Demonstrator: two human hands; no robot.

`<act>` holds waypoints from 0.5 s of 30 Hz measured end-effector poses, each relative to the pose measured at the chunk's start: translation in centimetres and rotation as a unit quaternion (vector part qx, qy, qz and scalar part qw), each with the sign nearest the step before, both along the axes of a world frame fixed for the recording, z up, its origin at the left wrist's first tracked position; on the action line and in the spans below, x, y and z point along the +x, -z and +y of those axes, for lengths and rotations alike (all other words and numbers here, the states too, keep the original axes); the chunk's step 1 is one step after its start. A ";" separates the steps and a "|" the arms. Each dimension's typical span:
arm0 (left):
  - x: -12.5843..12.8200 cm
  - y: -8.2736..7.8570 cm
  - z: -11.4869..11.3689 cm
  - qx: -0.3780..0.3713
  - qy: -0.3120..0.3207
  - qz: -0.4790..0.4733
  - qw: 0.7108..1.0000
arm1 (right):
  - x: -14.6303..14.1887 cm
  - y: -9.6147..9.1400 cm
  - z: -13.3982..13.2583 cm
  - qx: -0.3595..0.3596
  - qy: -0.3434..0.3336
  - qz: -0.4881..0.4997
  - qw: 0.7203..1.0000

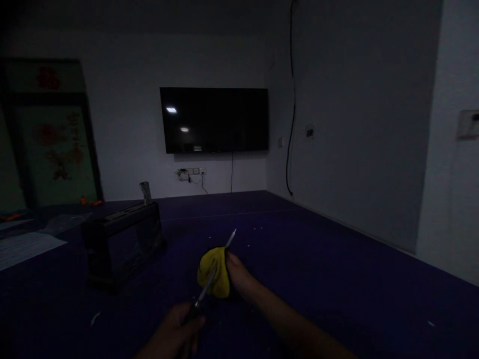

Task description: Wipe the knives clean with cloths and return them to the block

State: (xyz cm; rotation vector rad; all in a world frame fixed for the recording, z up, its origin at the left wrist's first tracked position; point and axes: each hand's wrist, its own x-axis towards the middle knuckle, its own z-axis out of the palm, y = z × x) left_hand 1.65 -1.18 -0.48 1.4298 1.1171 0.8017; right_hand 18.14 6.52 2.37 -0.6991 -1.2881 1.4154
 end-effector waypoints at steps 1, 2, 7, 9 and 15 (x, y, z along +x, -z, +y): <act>0.0 0.1 0.0 0.001 0.001 -0.003 1.000 | 0.0 0.0 0.0 0.005 0.003 0.001 1.000; 0.0 0.2 0.0 0.003 0.002 -0.008 1.000 | 0.0 -0.1 0.0 0.009 0.006 0.003 1.000; -0.2 -0.1 -0.3 -0.004 0.015 -0.017 1.000 | -0.1 0.1 0.0 0.017 0.018 0.006 1.000; -0.2 -0.3 -0.4 -0.008 0.019 -0.016 1.000 | -0.1 0.1 0.0 0.018 0.020 0.004 1.000; -0.1 -0.2 -0.4 0.001 0.012 -0.019 1.000 | -0.3 0.0 -0.5 0.022 0.020 -0.002 1.000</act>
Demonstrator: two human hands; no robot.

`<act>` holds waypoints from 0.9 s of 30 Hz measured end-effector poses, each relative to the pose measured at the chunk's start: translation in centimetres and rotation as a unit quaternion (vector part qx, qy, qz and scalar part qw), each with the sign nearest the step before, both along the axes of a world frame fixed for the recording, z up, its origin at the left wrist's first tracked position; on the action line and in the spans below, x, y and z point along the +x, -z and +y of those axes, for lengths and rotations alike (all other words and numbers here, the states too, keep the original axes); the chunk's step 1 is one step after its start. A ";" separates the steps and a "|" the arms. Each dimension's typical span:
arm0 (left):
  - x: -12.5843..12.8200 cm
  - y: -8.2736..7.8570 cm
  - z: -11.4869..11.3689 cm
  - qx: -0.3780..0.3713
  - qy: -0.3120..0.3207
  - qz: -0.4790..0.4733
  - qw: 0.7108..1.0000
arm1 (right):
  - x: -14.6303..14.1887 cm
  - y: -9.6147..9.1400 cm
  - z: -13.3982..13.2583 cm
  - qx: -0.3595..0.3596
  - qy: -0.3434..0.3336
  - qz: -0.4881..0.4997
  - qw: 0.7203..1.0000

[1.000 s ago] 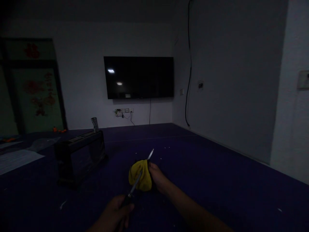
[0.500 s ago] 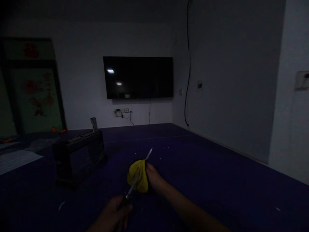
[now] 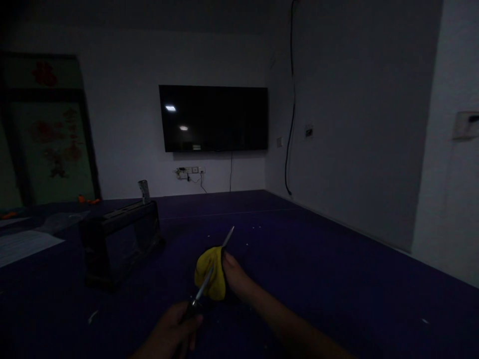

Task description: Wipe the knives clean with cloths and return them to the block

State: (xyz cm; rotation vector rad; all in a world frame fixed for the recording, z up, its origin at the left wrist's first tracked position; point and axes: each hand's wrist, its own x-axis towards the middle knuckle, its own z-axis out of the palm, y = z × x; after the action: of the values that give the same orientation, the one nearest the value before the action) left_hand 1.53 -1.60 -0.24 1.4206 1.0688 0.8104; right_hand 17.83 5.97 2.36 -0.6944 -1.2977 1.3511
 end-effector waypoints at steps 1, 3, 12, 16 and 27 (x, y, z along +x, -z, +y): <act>0.0 0.0 0.0 0.004 -0.001 -0.001 1.000 | -0.1 0.0 -0.1 0.001 -0.001 0.000 1.000; 0.0 0.0 0.1 0.009 0.000 -0.003 1.000 | -0.4 0.2 -0.2 0.002 -0.004 0.000 1.000; 0.0 -0.2 -0.1 0.001 0.008 -0.010 1.000 | -0.7 0.6 -0.1 -0.004 -0.016 -0.003 1.000; 0.0 0.1 0.1 0.011 0.006 -0.011 1.000 | -0.7 0.6 -0.2 -0.006 -0.021 -0.003 1.000; 0.1 -0.2 -0.2 -0.006 -0.003 -0.006 1.000 | -0.6 1.3 0.1 -0.025 -0.008 0.017 1.000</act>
State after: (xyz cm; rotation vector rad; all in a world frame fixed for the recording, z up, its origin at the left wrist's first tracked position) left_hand 1.65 -1.80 -0.02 1.4020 1.0670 0.8145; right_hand 17.26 6.12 1.06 -0.6930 -1.2478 1.4055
